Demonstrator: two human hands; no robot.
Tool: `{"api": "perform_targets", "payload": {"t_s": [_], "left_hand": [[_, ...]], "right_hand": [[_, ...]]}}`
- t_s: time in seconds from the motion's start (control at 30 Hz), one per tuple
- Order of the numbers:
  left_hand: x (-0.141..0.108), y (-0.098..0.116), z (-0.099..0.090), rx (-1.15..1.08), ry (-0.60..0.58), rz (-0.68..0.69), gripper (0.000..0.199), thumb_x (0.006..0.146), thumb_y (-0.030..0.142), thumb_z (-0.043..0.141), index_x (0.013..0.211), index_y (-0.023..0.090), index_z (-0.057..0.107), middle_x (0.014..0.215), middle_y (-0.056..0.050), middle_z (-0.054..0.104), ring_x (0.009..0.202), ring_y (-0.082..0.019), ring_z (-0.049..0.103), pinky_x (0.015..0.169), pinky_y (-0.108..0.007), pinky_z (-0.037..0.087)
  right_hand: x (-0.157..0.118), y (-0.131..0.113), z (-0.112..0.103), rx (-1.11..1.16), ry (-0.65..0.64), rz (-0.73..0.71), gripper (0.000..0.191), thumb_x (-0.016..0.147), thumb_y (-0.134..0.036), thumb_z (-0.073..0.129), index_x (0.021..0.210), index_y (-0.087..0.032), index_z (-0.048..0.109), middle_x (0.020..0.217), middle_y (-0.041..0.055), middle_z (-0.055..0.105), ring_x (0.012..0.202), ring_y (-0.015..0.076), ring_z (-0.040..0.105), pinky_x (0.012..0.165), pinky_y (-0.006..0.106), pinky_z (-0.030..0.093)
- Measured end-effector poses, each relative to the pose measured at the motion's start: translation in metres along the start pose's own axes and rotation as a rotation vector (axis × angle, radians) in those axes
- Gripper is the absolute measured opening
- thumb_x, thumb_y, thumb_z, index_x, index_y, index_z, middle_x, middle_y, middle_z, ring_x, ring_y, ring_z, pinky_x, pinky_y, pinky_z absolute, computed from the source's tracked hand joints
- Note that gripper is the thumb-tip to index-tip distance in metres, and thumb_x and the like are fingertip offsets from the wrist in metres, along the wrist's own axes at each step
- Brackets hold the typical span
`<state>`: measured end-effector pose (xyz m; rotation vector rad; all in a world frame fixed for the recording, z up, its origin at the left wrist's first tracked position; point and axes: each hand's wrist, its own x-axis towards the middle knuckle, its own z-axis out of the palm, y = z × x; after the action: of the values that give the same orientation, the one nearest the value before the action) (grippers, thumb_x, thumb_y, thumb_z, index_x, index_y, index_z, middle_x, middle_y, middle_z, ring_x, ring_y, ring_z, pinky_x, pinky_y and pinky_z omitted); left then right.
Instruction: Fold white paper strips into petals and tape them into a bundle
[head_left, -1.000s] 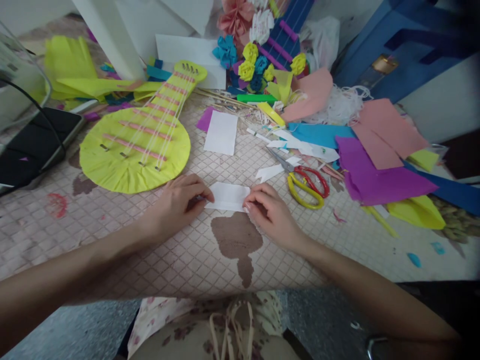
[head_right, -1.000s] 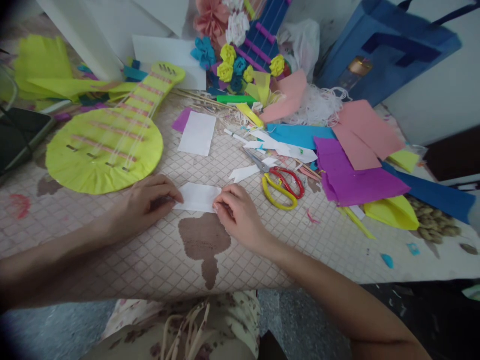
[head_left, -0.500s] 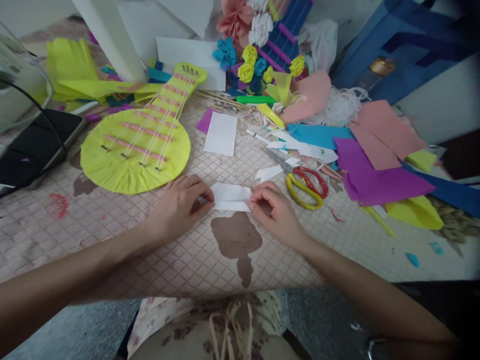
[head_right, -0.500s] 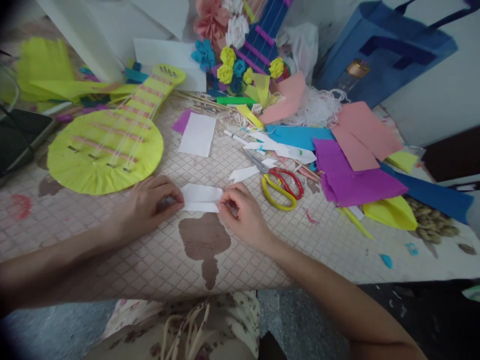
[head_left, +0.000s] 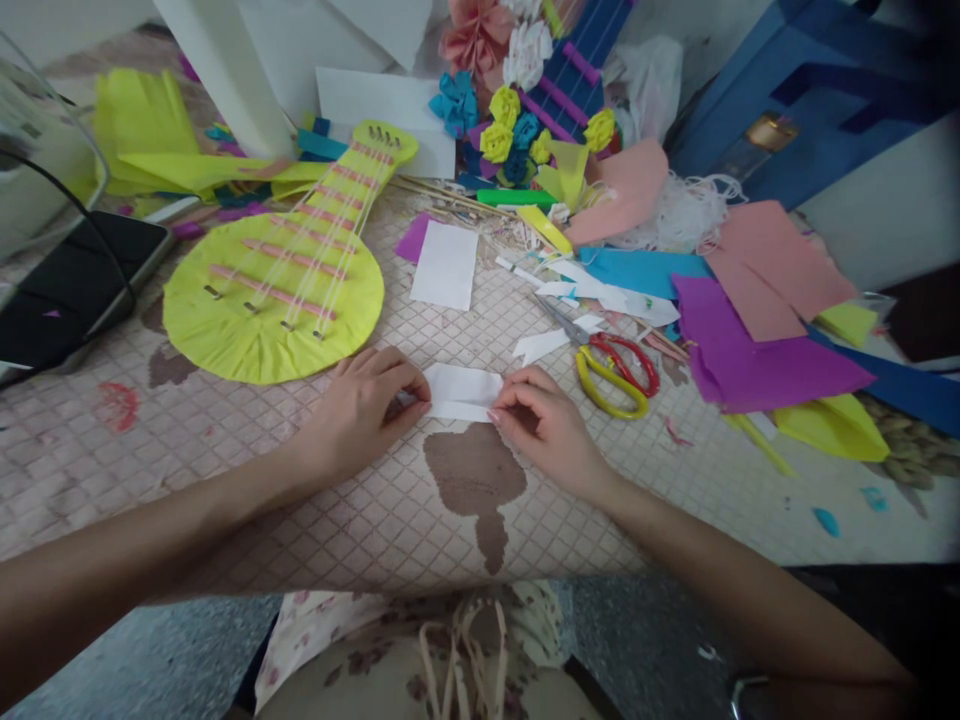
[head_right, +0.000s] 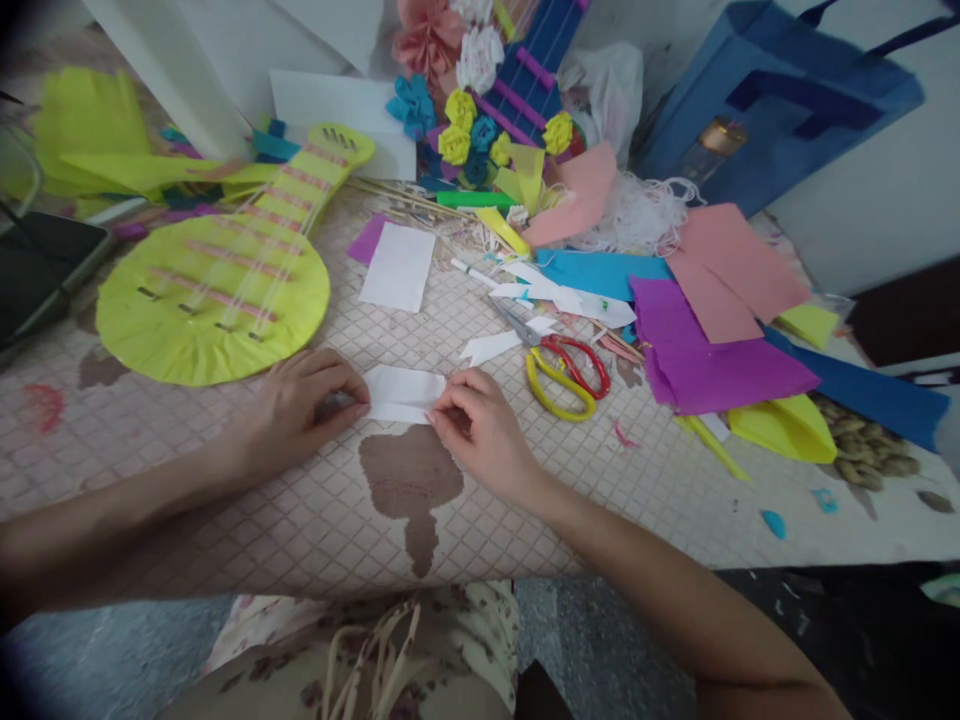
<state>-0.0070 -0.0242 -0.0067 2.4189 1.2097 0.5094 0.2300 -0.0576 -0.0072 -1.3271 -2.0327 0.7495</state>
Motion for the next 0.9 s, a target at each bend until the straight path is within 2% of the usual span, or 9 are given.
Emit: {"api": "perform_targets", "payload": {"t_s": [0.27,0.53,0.77,0.9], "left_hand": [[0.0009,0.0021,-0.001,0.006,0.003,-0.004,0.011,0.086,0.024,0.051,0.085,0.018,0.06,0.087,-0.003,0.057,0.085,-0.019,0.052,0.08,-0.034,0.041],[-0.0006,0.0001,-0.0004,0.007,0.005,0.006,0.012,0.086,0.025,0.05,0.085,0.018,0.06,0.088,-0.004,0.057,0.086,-0.019,0.052,0.08,-0.034,0.041],[0.0,-0.0003,0.0004,0.004,0.011,0.005,0.013,0.086,0.024,0.049,0.086,0.018,0.061,0.089,-0.004,0.058,0.087,-0.019,0.052,0.079,-0.034,0.041],[-0.0007,-0.0005,-0.0002,-0.011,0.003,0.003,0.012,0.086,0.021,0.049,0.086,0.018,0.06,0.089,-0.004,0.058,0.087,-0.019,0.052,0.08,-0.034,0.041]], "right_hand": [[0.0022,-0.0027,0.0071,-0.101,0.03,-0.003,0.013,0.087,-0.018,0.048,0.075,-0.02,0.05,0.086,0.0047,0.05,0.085,0.0183,0.049,0.073,0.033,0.042],[0.0001,-0.0014,0.0078,-0.102,0.044,-0.021,0.007,0.087,-0.018,0.049,0.081,-0.021,0.049,0.088,0.0047,0.05,0.086,0.0186,0.049,0.076,0.034,0.042],[0.0007,-0.0003,0.0103,-0.13,0.05,0.033,0.01,0.081,-0.013,0.053,0.084,-0.021,0.048,0.09,0.0045,0.049,0.087,0.019,0.05,0.076,0.034,0.042],[0.0,-0.0001,0.0089,-0.109,0.013,0.016,0.013,0.082,-0.009,0.051,0.085,-0.021,0.05,0.092,0.0046,0.05,0.09,0.0189,0.05,0.077,0.034,0.042]]}}
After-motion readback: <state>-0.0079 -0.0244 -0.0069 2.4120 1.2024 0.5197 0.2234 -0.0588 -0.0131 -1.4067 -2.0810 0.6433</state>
